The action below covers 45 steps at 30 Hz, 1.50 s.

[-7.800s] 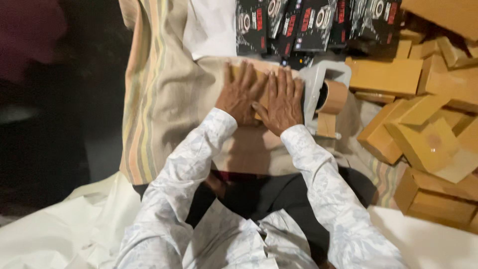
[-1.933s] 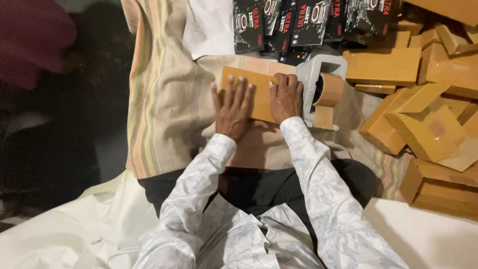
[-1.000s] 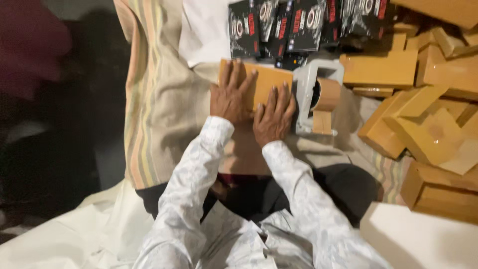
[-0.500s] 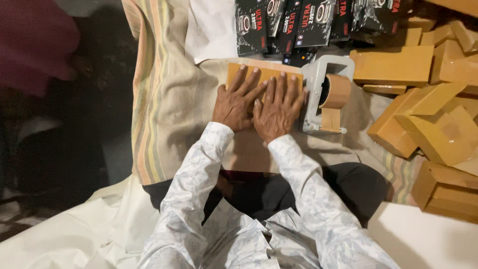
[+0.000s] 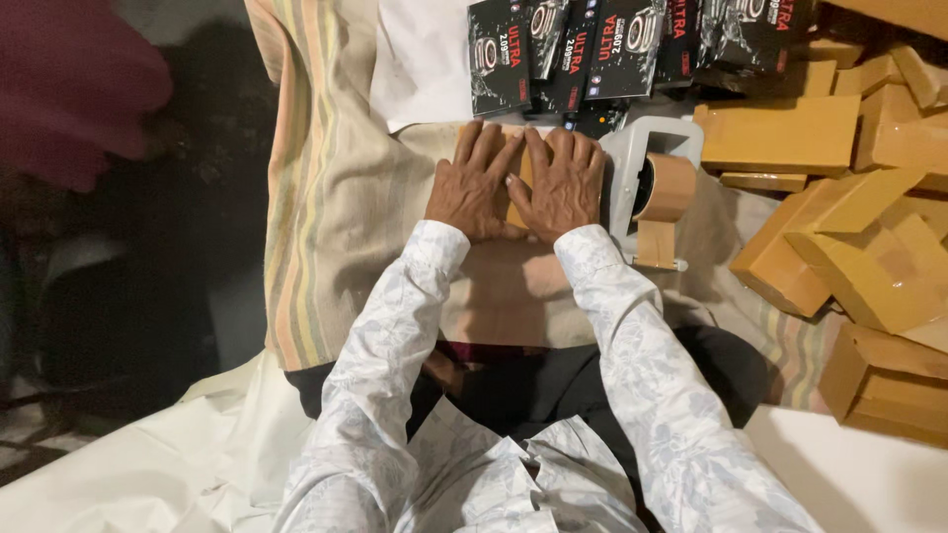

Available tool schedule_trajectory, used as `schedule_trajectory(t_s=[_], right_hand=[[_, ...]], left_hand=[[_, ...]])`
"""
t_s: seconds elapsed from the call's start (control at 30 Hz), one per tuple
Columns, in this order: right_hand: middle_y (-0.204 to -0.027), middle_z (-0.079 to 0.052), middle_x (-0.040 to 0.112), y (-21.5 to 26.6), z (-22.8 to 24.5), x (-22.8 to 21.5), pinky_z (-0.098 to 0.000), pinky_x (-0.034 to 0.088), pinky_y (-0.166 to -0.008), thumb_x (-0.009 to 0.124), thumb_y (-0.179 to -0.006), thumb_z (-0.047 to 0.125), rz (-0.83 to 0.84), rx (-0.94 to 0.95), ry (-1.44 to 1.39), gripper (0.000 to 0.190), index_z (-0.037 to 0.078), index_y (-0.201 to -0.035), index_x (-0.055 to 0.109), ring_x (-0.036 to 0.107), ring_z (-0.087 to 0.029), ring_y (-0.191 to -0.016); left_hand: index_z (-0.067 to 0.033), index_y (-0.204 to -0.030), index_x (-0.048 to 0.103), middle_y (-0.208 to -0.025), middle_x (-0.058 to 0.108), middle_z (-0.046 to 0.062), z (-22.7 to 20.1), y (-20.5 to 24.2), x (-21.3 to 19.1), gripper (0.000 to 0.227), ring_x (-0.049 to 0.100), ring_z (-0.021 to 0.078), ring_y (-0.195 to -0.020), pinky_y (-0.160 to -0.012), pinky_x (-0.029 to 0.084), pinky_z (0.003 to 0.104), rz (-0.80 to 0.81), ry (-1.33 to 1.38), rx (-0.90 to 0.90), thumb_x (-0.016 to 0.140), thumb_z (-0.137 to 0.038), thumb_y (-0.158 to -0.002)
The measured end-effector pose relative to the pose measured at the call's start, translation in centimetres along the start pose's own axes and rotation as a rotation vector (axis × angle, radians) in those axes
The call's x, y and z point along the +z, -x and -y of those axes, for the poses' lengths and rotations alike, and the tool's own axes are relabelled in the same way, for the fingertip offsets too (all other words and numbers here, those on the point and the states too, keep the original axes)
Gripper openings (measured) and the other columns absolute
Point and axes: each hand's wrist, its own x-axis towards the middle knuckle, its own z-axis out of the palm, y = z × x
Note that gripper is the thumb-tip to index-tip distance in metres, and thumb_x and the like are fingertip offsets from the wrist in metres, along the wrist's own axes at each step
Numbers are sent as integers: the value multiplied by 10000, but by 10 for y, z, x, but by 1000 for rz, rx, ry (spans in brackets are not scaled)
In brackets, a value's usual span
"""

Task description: The person places small black product boxes into larger brown cardboard boxes, closes the flaps, and seals them with packing tape using a handheld dispenser. The sealed boxes are set aside, and the process repeats with additional boxes.

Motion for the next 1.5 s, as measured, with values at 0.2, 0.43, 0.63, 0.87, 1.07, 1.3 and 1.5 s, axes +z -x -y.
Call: schedule_trajectory(t_s=[0.2, 0.43, 0.63, 0.87, 1.07, 1.3, 1.5], right_hand=[[-1086, -138, 573, -6, -12, 7, -517, 367, -930, 707, -876, 441, 73, 10, -22, 486, 76, -1181, 608, 515, -334, -1045], [-1001, -138, 613, -9, -15, 15, -534, 372, -926, 696, -869, 466, 10, 40, 23, 441, 73, -1055, 621, 555, -332, -963], [-1003, -137, 620, 0, -16, 17, -522, 384, -931, 636, -988, 363, -25, 153, 23, 277, 86, -996, 627, 564, -341, -983], [-981, -98, 647, -4, -18, 23, -510, 385, -854, 603, -1015, 291, 10, 150, -28, 193, 107, -965, 637, 581, -314, -967], [-970, -101, 649, -4, -17, 24, -507, 385, -846, 594, -1021, 290, 5, 173, 7, 205, 105, -941, 634, 583, -322, -965], [-969, -110, 647, -5, -19, 21, -498, 386, -863, 584, -1017, 289, 15, 180, -11, 218, 93, -938, 638, 581, -318, -970], [-984, -103, 647, -6, -13, 18, -494, 384, -866, 579, -1032, 289, -10, 177, -35, 217, 99, -955, 651, 579, -310, -967]], left_hand=[[-157, -1503, 399, -1412, 447, 144, -6, 2, -6, 1405, 369, 374, -1360, -898, 469, 591, -21, 19, 11, 931, -697, -320], [-151, -1518, 396, -1385, 480, 135, 6, -9, -10, 1365, 400, 360, -1339, -866, 490, 569, 27, 81, 110, 908, -687, -372], [-146, -1440, 534, -1186, 557, 141, 16, -8, -8, 929, 500, 356, -1179, -863, 528, 503, -110, 158, 103, 742, -743, -760], [-127, -1015, 696, -1072, 628, 85, -14, -35, 30, 395, 545, 323, -1069, -773, 460, 529, -251, 72, -320, 521, -481, -1001], [-142, -939, 713, -1034, 626, 81, -26, -51, 49, 351, 544, 310, -1043, -806, 402, 528, -346, -25, -464, 504, -410, -1026], [-144, -943, 685, -994, 614, 79, -17, -34, 42, 299, 545, 304, -1035, -729, 433, 518, -390, -56, -261, 572, -419, -975], [-140, -989, 676, -1029, 619, 63, -3, -33, 36, 374, 563, 297, -1055, -727, 502, 524, -245, 33, -272, 581, -502, -979]])
